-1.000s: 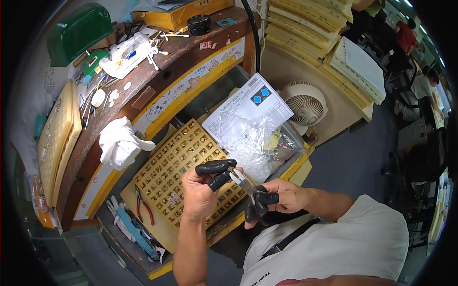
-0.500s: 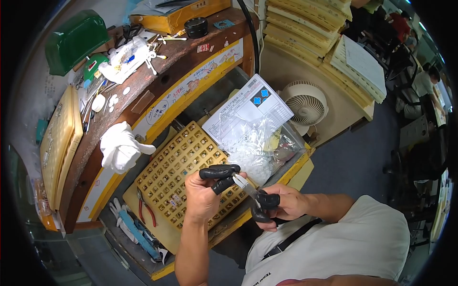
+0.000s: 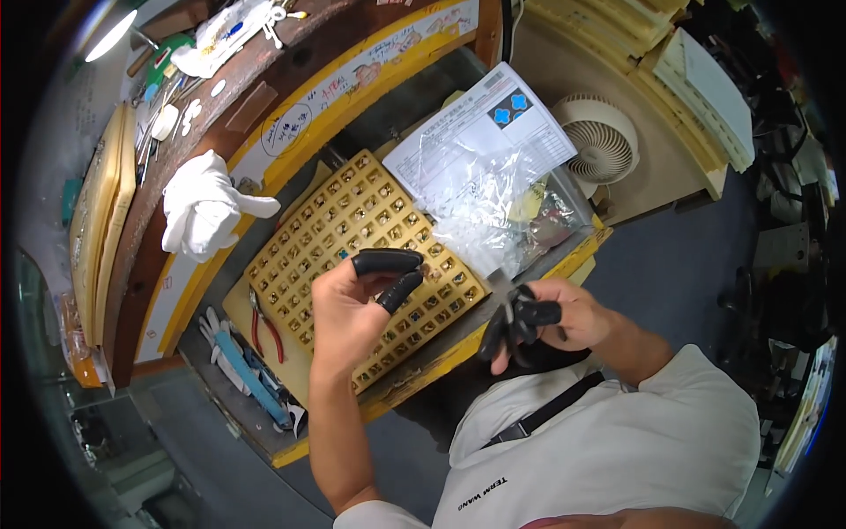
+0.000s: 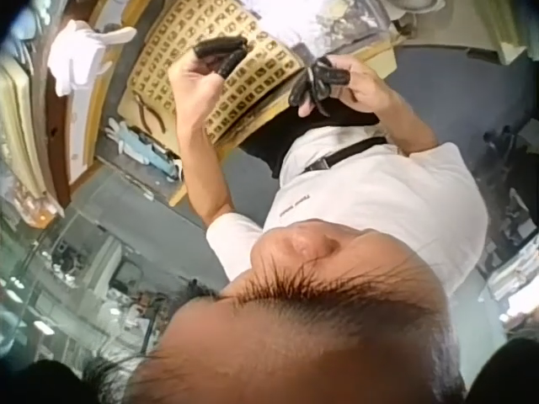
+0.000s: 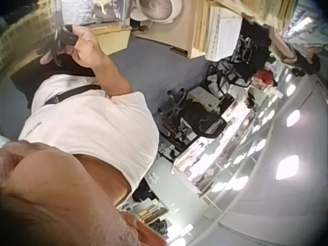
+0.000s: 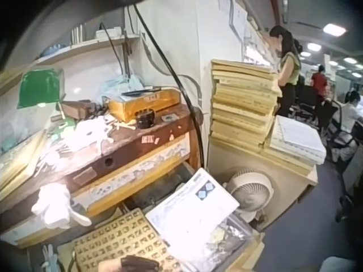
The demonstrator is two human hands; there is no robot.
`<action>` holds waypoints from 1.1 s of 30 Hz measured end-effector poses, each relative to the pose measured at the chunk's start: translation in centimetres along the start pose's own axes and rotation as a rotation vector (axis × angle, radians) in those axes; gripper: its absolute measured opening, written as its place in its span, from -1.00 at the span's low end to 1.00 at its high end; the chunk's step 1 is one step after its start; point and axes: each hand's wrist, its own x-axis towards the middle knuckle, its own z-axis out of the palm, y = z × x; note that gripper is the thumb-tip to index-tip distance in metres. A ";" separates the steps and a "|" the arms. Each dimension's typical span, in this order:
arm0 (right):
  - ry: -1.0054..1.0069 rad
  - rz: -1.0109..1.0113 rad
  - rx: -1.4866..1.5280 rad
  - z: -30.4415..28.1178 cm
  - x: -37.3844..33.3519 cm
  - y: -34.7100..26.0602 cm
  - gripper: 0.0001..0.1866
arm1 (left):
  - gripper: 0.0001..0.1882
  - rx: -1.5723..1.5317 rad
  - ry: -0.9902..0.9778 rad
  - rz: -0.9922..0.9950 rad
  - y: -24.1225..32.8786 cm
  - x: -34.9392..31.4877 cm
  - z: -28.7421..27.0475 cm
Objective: Assembling small plastic and metal jewelry components at a workshop station.
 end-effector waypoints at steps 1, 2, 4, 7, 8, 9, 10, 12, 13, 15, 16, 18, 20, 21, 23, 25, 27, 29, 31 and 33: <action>0.031 -0.006 -0.017 -0.3 -0.5 -0.2 -0.67 | -0.76 0.149 0.010 0.004 -0.3 -0.7 -0.1; 0.032 -0.031 -0.029 -0.6 -1.0 -0.3 -0.67 | -0.72 0.298 0.015 0.011 -0.5 -1.3 0.0; 0.054 -0.050 -0.083 -1.0 -1.7 -0.8 -0.66 | -0.61 0.461 0.003 0.079 -1.2 -2.3 0.0; 0.028 -0.073 -0.130 -1.4 -2.2 -0.9 -0.64 | -0.46 0.642 -0.031 0.156 -2.3 -2.7 0.1; 0.054 -0.084 -0.133 -1.1 -2.2 -1.1 -0.62 | -0.46 0.702 -0.043 0.196 -2.3 -2.6 0.3; 0.054 -0.083 -0.126 -1.1 -2.4 -1.2 -0.62 | -0.46 0.760 -0.055 0.237 -2.3 -2.5 0.5; 0.054 -0.095 -0.153 -1.2 -2.5 -1.4 -0.62 | -0.46 0.763 -0.056 0.230 -2.6 -2.4 0.4; 0.105 -0.100 -0.195 -1.1 -3.1 -2.0 -0.60 | -0.42 0.841 -0.011 0.402 -3.0 -2.2 0.2; 0.168 -0.087 -0.289 -0.9 -3.6 -2.8 -0.61 | -0.46 0.826 0.041 0.444 -2.7 -2.4 0.3; 0.331 -0.138 -0.589 -1.3 -5.1 -3.9 -0.69 | -0.57 0.882 0.121 0.336 -2.5 -3.1 0.0; 0.421 -0.180 -0.862 -1.0 -5.5 -4.8 -0.74 | -0.70 0.934 0.137 0.242 -2.2 -3.6 0.1; 0.716 -0.230 -1.322 0.7 -5.4 -6.3 -0.90 | -0.73 1.001 0.139 0.219 -3.1 -4.2 -0.2; 0.831 -0.164 -1.798 -0.4 -6.2 -6.7 -0.90 | -0.78 1.074 0.151 0.152 -3.1 -4.7 0.2; 0.878 -0.220 -1.893 -1.4 -6.1 -6.2 -0.86 | -0.80 1.113 0.155 0.127 -3.1 -4.6 0.6; 0.841 -0.191 -2.127 -1.9 -5.7 -6.3 -0.82 | -0.83 1.128 0.212 0.120 -2.9 -4.4 1.2; 0.860 -0.157 -2.144 -1.9 -4.9 -6.2 -0.79 | -0.84 1.133 0.282 0.103 -3.0 -4.6 1.9; 0.837 -0.257 -2.179 -1.8 -4.2 -6.2 -0.79 | -0.87 1.132 0.314 0.076 -3.2 -4.6 2.6; 0.828 -0.271 -2.232 -1.7 -3.7 -6.5 -0.80 | -0.89 1.132 0.344 0.051 -3.3 -4.5 3.0; 0.775 -0.442 -2.171 -1.8 -2.8 -6.6 -0.81 | -0.90 1.107 0.362 0.001 -3.6 -4.5 3.2; 0.778 -0.416 -1.835 -1.6 -0.9 -6.1 -0.86 | -0.88 1.068 0.388 -0.015 -3.9 -4.5 3.2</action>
